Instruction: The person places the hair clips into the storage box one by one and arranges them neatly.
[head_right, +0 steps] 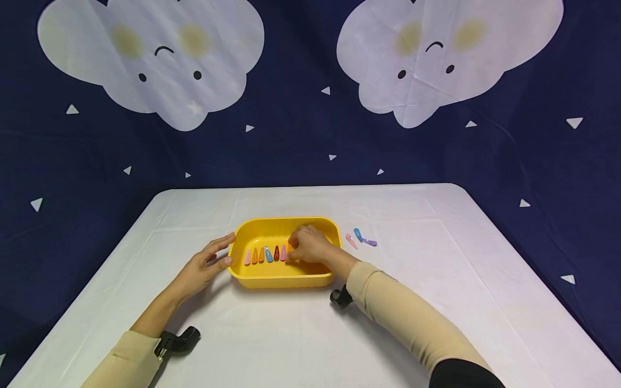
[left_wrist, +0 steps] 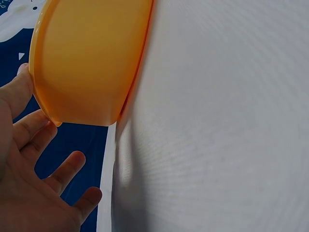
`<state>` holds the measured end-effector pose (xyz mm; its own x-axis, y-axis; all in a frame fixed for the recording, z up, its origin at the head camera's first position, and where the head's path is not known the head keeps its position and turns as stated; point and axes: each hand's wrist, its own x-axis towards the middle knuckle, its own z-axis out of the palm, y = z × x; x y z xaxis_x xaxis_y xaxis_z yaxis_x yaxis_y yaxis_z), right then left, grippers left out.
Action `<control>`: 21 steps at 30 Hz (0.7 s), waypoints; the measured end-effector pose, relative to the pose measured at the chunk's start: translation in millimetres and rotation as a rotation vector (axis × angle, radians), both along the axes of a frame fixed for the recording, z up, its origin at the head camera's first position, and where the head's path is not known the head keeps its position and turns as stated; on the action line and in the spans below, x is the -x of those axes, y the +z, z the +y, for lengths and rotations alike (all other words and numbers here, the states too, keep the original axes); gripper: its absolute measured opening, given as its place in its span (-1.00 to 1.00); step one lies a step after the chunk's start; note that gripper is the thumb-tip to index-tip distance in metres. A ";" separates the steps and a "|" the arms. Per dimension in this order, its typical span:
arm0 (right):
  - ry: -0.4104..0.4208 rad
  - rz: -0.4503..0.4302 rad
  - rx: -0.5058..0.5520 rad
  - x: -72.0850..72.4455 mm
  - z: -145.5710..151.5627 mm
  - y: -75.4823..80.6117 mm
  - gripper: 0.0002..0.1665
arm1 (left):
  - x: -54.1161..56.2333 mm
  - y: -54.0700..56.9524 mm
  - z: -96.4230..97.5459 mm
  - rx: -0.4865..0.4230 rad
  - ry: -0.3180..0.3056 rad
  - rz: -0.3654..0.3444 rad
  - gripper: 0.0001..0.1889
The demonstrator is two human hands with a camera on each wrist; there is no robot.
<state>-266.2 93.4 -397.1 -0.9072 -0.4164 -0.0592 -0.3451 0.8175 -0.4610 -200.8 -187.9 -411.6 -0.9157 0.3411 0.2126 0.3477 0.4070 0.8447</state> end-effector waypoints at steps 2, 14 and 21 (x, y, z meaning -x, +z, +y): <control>0.009 0.009 -0.008 -0.1 0.0 0.0 -0.52 | 0.2 -0.2 0.0 -0.002 0.001 0.000 -0.44; 0.024 0.006 -0.070 0.4 -0.3 -1.9 -0.51 | 0.0 -0.5 0.4 -0.002 0.002 0.001 -0.44; 0.025 0.005 -0.085 -0.9 -1.1 -0.4 -0.52 | 0.0 -0.7 0.0 0.000 0.003 -0.001 -0.44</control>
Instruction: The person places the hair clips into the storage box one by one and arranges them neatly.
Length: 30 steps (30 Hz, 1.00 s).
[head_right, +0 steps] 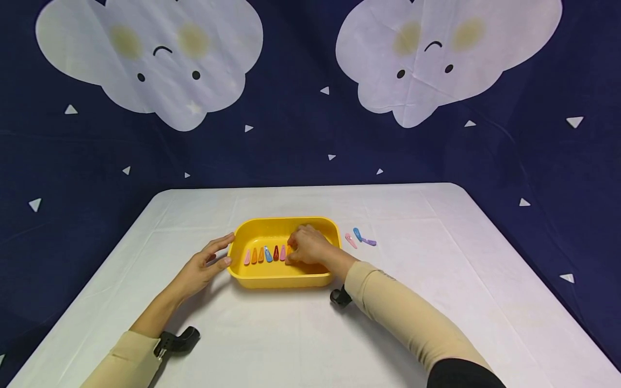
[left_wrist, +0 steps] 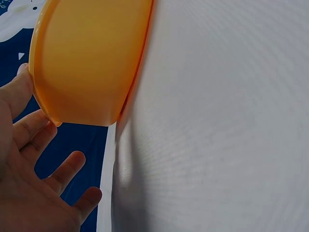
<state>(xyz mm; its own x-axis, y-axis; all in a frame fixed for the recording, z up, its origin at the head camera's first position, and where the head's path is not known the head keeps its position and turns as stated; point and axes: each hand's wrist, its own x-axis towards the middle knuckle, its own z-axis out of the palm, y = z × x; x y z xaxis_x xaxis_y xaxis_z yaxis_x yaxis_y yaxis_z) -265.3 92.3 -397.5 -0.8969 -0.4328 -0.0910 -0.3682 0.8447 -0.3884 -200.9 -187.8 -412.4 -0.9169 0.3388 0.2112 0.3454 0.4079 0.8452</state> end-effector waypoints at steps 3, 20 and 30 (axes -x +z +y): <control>0.005 0.009 -0.006 0.0 -0.4 -0.6 -0.52 | -0.5 0.2 -0.4 0.004 0.001 -0.002 -0.44; 0.026 0.047 0.030 0.7 0.0 -1.5 -0.47 | -0.4 -0.4 -1.1 -0.001 0.006 0.005 -0.44; -0.009 0.037 0.141 -0.5 2.2 5.8 -0.48 | 0.4 0.8 -0.2 0.022 0.011 0.006 -0.44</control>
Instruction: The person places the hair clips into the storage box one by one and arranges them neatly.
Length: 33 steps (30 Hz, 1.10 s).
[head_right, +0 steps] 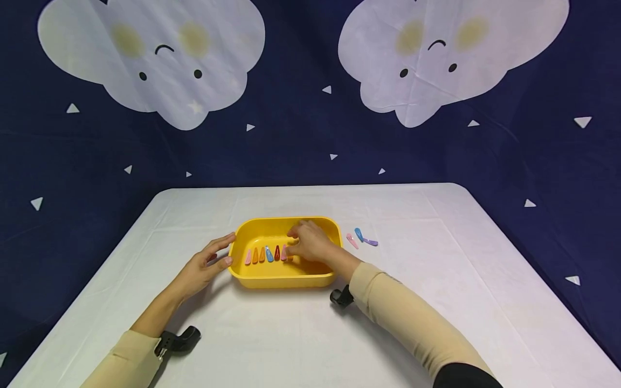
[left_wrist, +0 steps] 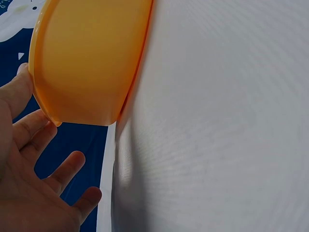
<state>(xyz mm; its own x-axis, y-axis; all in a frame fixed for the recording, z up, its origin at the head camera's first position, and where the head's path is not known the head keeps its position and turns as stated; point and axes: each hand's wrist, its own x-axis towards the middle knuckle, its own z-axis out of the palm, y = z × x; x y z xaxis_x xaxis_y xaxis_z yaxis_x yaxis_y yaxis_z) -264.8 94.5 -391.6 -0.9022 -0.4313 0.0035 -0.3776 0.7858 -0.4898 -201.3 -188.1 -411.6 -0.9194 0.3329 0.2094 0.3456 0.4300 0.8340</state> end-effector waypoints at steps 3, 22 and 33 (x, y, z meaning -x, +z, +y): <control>-0.014 -0.008 0.033 -1.3 1.4 4.6 -0.47 | -0.6 0.8 0.1 0.006 0.001 -0.007 -0.43; -0.048 0.028 0.154 -7.6 31.9 46.2 -0.40 | -0.6 1.4 0.5 0.004 -0.004 -0.010 -0.44; -0.054 0.081 0.201 -11.7 55.1 57.8 -0.43 | -0.3 1.0 0.4 -0.002 -0.011 0.000 -0.45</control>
